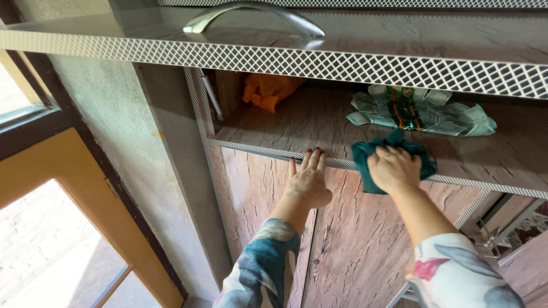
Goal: The person removes a packaged textile and a plastic bag from a wooden shelf, then wipes the shelf surface with a green cloth. The person handles the items and wipes the shelf repeatedly.
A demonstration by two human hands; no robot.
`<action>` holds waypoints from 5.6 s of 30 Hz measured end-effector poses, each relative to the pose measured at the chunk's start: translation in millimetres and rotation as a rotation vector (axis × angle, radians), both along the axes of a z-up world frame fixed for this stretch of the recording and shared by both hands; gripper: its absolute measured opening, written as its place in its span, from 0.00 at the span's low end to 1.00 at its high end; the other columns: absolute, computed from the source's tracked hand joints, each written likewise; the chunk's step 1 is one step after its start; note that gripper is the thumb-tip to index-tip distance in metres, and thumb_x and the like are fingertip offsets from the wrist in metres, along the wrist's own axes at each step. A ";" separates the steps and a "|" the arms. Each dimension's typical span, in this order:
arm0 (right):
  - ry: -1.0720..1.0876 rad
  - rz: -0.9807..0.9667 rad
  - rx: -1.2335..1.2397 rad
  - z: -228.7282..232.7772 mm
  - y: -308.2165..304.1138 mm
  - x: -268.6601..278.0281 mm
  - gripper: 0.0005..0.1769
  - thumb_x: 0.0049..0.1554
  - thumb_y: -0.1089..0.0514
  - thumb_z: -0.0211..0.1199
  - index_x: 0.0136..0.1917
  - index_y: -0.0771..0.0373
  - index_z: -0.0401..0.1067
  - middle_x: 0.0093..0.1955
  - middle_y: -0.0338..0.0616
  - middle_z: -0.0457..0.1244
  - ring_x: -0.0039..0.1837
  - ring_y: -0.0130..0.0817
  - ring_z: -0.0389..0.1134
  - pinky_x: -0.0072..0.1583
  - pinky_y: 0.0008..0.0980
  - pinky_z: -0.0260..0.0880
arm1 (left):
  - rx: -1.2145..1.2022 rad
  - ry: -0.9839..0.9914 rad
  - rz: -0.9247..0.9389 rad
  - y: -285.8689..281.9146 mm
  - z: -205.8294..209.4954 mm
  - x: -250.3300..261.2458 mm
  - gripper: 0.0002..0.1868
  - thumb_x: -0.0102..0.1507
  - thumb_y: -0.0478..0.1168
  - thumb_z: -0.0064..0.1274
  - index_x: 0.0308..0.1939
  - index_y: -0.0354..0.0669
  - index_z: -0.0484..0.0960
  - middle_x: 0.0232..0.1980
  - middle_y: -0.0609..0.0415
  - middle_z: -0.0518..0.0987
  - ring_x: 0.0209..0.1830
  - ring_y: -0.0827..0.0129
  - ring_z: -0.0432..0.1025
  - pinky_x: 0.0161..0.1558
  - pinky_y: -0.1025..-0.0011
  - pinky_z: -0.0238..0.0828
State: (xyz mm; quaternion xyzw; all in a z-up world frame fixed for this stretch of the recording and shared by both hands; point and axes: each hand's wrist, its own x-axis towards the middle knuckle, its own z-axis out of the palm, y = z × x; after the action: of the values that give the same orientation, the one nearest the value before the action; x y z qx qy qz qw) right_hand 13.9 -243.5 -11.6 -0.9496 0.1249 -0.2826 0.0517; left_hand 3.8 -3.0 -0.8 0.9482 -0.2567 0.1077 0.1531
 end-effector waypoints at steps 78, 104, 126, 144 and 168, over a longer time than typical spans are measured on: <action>0.048 -0.100 -0.020 6.8 95.5 42.1 0.33 0.63 0.36 0.39 0.74 0.48 0.68 0.79 0.42 0.57 0.78 0.48 0.56 0.74 0.64 0.46 | 0.082 -0.104 -0.043 141.4 3.4 60.9 0.52 0.52 0.40 0.50 0.79 0.39 0.46 0.83 0.49 0.46 0.85 0.59 0.36 0.78 0.45 0.28; 0.029 0.238 -0.134 -5.9 197.0 83.0 0.33 0.64 0.37 0.41 0.72 0.54 0.70 0.77 0.41 0.61 0.79 0.42 0.59 0.79 0.46 0.52 | 0.106 -0.101 -0.091 157.0 -5.1 77.9 0.50 0.54 0.42 0.50 0.79 0.41 0.47 0.84 0.51 0.46 0.85 0.61 0.37 0.79 0.45 0.27; 0.048 0.431 -0.138 -1.0 265.7 102.2 0.37 0.62 0.32 0.41 0.74 0.53 0.66 0.78 0.48 0.57 0.79 0.47 0.53 0.76 0.55 0.47 | 0.124 -0.056 0.156 239.6 5.4 90.1 0.54 0.53 0.43 0.53 0.80 0.39 0.45 0.84 0.47 0.43 0.85 0.58 0.37 0.78 0.44 0.27; 0.102 0.450 -0.085 11.7 312.7 141.0 0.33 0.61 0.38 0.39 0.73 0.51 0.66 0.78 0.42 0.57 0.79 0.45 0.56 0.77 0.54 0.49 | -0.013 -0.067 0.087 250.8 -2.5 97.4 0.51 0.53 0.42 0.50 0.79 0.40 0.48 0.84 0.50 0.46 0.85 0.64 0.38 0.77 0.40 0.27; 0.171 0.422 -0.048 3.3 218.4 131.8 0.33 0.65 0.38 0.39 0.72 0.55 0.68 0.76 0.46 0.60 0.77 0.44 0.59 0.77 0.43 0.54 | 0.006 0.006 0.079 251.6 6.4 93.4 0.54 0.51 0.39 0.49 0.80 0.42 0.43 0.84 0.51 0.42 0.84 0.64 0.35 0.78 0.44 0.25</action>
State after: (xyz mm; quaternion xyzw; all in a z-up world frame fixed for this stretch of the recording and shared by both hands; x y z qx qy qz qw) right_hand 145.7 -25.0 -8.3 -0.9762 -0.0793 -0.1867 0.0760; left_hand 97.2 248.6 5.5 0.9585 -0.2187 0.1098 0.1465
